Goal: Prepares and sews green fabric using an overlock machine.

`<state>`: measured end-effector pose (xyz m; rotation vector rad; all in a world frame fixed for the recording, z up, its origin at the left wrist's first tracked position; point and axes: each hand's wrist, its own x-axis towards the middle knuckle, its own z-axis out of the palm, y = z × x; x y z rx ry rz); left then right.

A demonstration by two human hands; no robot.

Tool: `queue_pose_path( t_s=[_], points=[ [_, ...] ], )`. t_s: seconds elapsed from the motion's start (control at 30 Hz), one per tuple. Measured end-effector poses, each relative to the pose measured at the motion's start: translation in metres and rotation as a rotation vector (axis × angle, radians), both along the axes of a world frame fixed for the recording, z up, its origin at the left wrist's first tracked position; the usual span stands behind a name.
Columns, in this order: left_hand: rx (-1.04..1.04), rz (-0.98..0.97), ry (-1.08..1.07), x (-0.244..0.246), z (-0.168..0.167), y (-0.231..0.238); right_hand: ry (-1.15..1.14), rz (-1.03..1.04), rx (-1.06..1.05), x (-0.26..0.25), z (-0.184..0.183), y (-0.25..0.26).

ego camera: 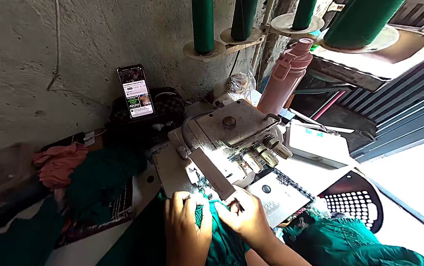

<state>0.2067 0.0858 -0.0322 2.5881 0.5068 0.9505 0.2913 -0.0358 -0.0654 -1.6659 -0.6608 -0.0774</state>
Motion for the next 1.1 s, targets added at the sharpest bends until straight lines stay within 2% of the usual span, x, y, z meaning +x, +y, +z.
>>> queue_pose_path(
  t_s=[0.17,0.27,0.4,0.53,0.7,0.93,1.1],
  points=[
    [0.000,0.026,0.041,0.005,0.002,0.001,0.268,0.117,0.203,-0.002,0.001,0.001],
    [-0.012,0.016,0.045,0.007,0.003,0.004,0.177,0.113,0.237,-0.004,-0.001,-0.001],
    [-0.012,0.008,0.071,0.006,0.004,0.004,-0.057,0.082,0.115,-0.001,-0.008,-0.007],
    [-0.005,0.007,0.072,0.007,0.005,0.005,-0.193,0.005,-0.045,0.002,-0.011,-0.010],
    [0.017,-0.008,0.125,0.009,0.010,0.009,-0.169,-0.019,-0.069,0.003,-0.002,-0.006],
    [0.078,0.127,0.288,0.014,0.013,0.003,-0.179,-0.051,-0.135,0.007,0.006,0.000],
    [0.062,0.111,0.343,0.020,0.013,0.005,-0.073,-0.108,-0.147,0.007,0.009,0.008]
  ],
)
